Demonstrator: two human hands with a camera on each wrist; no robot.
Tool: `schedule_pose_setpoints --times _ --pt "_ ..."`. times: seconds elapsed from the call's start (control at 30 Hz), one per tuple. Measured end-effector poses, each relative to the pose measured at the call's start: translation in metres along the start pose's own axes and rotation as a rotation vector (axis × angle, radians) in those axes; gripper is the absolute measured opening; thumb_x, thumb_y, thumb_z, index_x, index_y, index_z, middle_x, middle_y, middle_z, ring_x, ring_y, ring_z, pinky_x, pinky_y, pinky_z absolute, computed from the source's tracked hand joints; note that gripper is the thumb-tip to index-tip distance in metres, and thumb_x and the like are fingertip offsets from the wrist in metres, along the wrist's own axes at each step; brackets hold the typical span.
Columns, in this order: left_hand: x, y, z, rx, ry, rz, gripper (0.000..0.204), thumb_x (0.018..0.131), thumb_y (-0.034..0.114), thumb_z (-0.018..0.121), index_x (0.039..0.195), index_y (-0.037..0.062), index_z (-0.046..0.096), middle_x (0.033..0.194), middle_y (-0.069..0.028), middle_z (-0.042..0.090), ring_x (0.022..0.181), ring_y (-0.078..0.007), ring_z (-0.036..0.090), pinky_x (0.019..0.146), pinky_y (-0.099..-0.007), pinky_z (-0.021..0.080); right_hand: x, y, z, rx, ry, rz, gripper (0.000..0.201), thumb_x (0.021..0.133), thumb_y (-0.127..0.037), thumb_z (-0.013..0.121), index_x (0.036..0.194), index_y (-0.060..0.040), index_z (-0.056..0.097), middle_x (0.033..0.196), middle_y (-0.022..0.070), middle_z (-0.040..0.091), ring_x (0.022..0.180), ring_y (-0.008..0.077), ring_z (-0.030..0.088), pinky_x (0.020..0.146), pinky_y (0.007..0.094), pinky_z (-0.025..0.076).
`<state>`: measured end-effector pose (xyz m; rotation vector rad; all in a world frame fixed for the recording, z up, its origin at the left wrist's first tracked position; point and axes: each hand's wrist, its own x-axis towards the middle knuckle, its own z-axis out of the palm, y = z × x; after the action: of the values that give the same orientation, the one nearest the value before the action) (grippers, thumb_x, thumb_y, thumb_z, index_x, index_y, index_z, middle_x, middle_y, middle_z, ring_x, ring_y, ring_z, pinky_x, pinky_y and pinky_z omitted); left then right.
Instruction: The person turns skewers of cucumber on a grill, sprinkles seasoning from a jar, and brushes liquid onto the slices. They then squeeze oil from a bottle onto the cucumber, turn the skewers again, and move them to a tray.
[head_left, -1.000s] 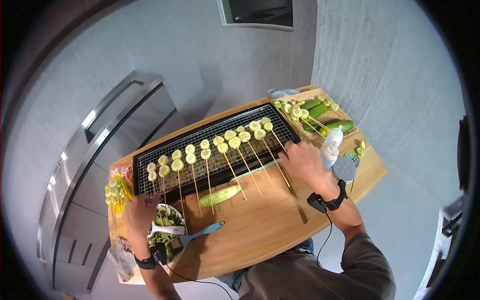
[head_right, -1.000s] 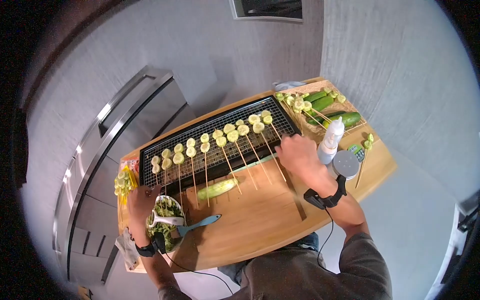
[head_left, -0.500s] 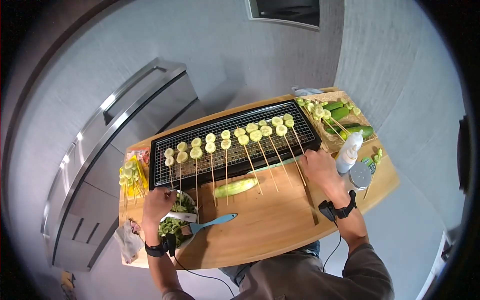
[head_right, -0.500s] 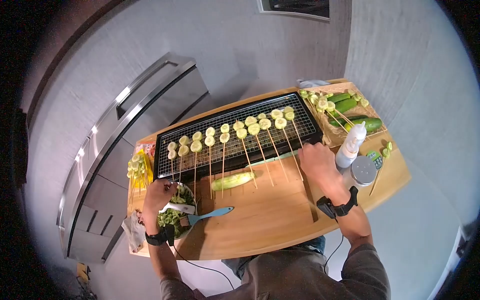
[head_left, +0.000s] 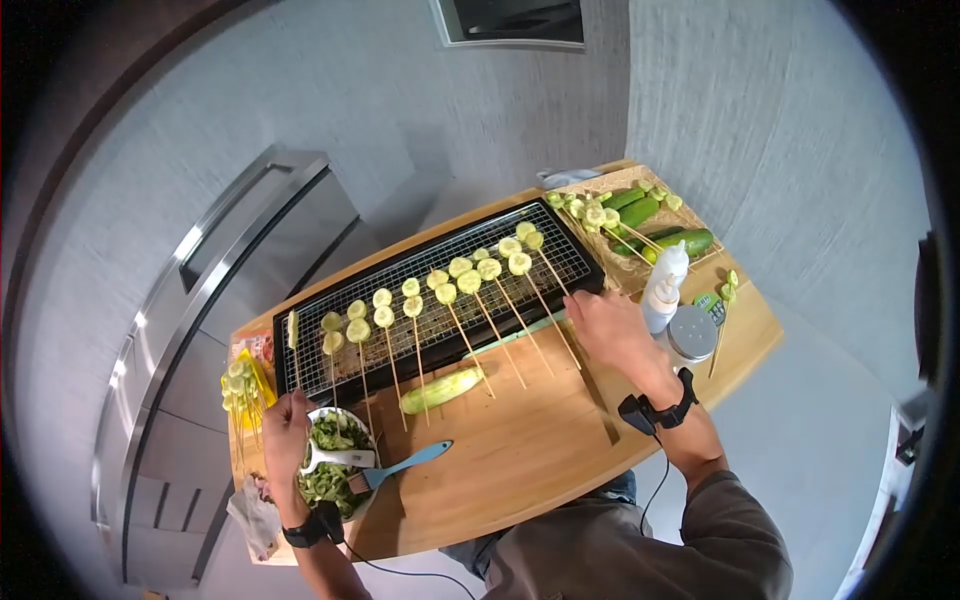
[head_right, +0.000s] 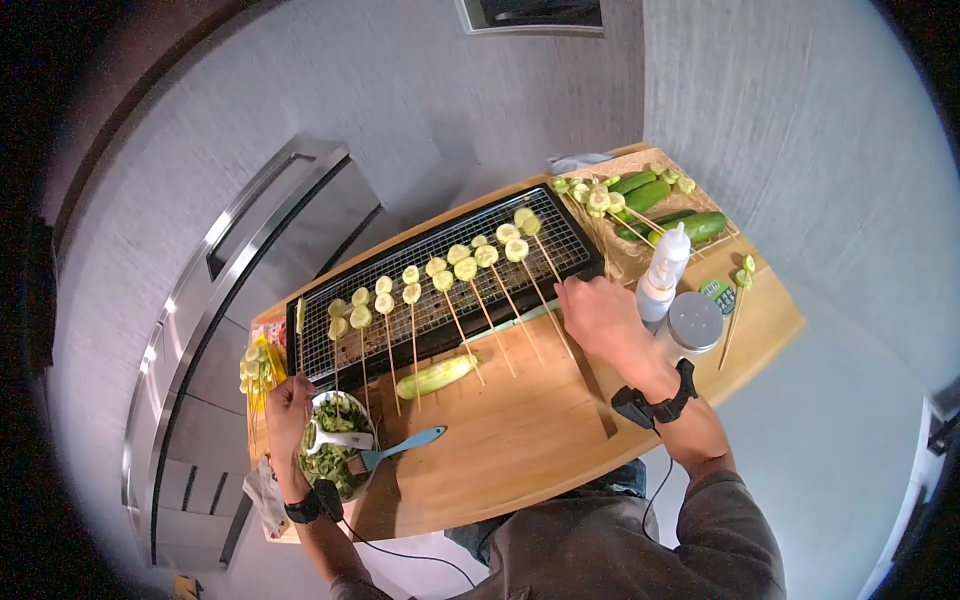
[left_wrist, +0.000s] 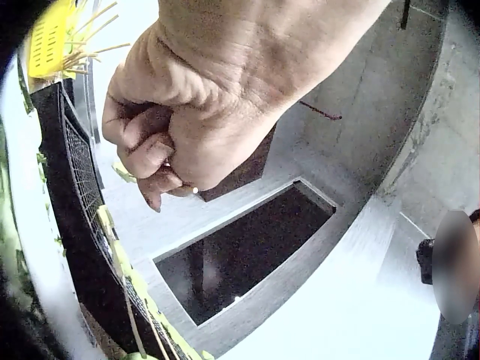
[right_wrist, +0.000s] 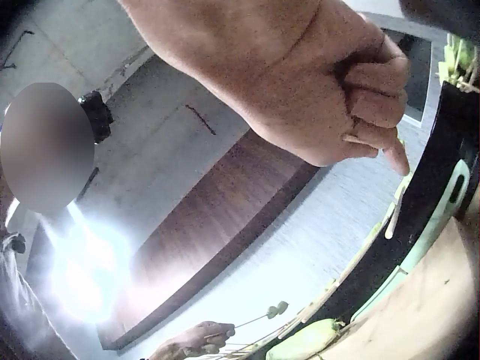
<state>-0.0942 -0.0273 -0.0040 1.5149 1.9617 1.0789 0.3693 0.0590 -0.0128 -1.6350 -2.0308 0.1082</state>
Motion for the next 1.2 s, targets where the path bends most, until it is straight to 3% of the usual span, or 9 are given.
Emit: schedule_pose_setpoints --times 0.13,0.23,0.37,0.47,0.53,0.7,0.83,0.93,1.2 --pt "0.002 -0.018 -0.001 0.02 -0.071 -0.049 0.036 0.107 0.022 0.056 0.082 -0.001 0.069 0.058 0.0031 0.046 0.053 -0.0062 0.039 0.05 -0.0288 0.031 0.001 0.002 -0.004 -0.002 -0.178 0.084 0.036 0.105 -0.028 0.05 0.09 -0.0016 0.068 0.08 0.0273 0.069 0.081 0.0488 0.067 0.076 0.0581 0.054" --pt "0.002 -0.029 0.003 0.156 -0.052 0.007 0.033 0.104 0.022 0.06 0.083 -0.0003 0.072 0.056 0.0018 0.048 0.051 -0.0077 0.041 0.05 -0.0295 0.033 -0.002 0.012 0.007 -0.036 -0.053 -0.012 0.032 0.1 -0.021 0.056 0.079 -0.0013 0.067 0.07 0.0256 0.068 0.068 0.0449 0.069 0.064 0.0535 0.057" --pt "0.001 -0.027 0.004 0.288 -0.039 -0.007 0.031 0.101 0.022 0.063 0.083 -0.0002 0.074 0.055 -0.0023 0.052 0.051 -0.0085 0.045 0.05 -0.0304 0.036 -0.002 0.014 0.011 -0.07 -0.108 0.025 0.029 0.099 -0.022 0.057 0.082 -0.0013 0.068 0.074 0.0258 0.069 0.073 0.0443 0.07 0.067 0.0532 0.058" --pt "-0.002 -0.026 0.007 0.3 0.009 0.076 0.031 0.099 0.023 0.065 0.082 -0.0006 0.074 0.055 -0.0095 0.057 0.048 -0.0141 0.051 0.05 -0.0339 0.04 -0.003 0.013 0.01 -0.125 -0.169 0.109 0.026 0.102 -0.026 0.056 0.1 -0.0027 0.066 0.085 0.0235 0.072 0.083 0.0462 0.069 0.077 0.0561 0.054" --pt "-0.003 -0.017 0.002 0.51 -0.008 0.063 0.028 0.096 0.025 0.069 0.084 0.0001 0.074 0.061 -0.0158 0.064 0.051 -0.025 0.061 0.053 -0.0385 0.046 -0.005 0.009 0.007 -0.043 0.015 0.049 0.023 0.098 -0.024 0.061 0.107 -0.0036 0.065 0.089 0.0206 0.073 0.084 0.0452 0.07 0.077 0.0549 0.055" --pt "-0.007 0.012 0.002 0.563 0.153 0.14 0.026 0.091 0.027 0.074 0.09 0.0005 0.074 0.065 -0.0184 0.067 0.059 -0.0343 0.068 0.057 -0.042 0.051 0.001 -0.01 -0.009 -0.03 -0.005 -0.053 0.02 0.093 -0.02 0.067 0.093 -0.0007 0.066 0.089 0.0226 0.072 0.08 0.0424 0.071 0.069 0.0514 0.057" --pt "0.0 0.044 0.005 0.62 0.097 0.11 0.034 0.089 0.035 0.076 0.085 0.0016 0.076 0.069 -0.0189 0.069 0.061 -0.0365 0.069 0.058 -0.0424 0.052 0.02 -0.023 -0.017 -0.121 -0.151 -0.041 0.026 0.092 -0.031 0.071 0.093 -0.0045 0.074 0.082 0.0181 0.073 0.086 0.0401 0.071 0.075 0.0512 0.057" --pt "0.014 0.044 0.013 0.706 -0.041 0.17 0.039 0.087 0.041 0.076 0.075 0.0035 0.077 0.069 -0.0194 0.069 0.067 -0.0385 0.07 0.063 -0.0456 0.055 0.034 -0.022 -0.011 -0.191 -0.271 -0.026 0.032 0.091 -0.035 0.072 0.092 -0.0032 0.075 0.087 0.0192 0.073 0.093 0.038 0.071 0.077 0.0509 0.057" --pt "0.034 0.034 0.024 0.682 -0.257 0.125 0.034 0.089 0.035 0.071 0.077 0.0034 0.078 0.063 -0.0151 0.068 0.068 -0.035 0.07 0.069 -0.0424 0.056 0.048 -0.024 -0.006 -0.235 -0.493 0.03 0.038 0.09 -0.037 0.071 0.1 -0.0013 0.075 0.107 0.0219 0.071 0.106 0.0396 0.068 0.091 0.0505 0.056"
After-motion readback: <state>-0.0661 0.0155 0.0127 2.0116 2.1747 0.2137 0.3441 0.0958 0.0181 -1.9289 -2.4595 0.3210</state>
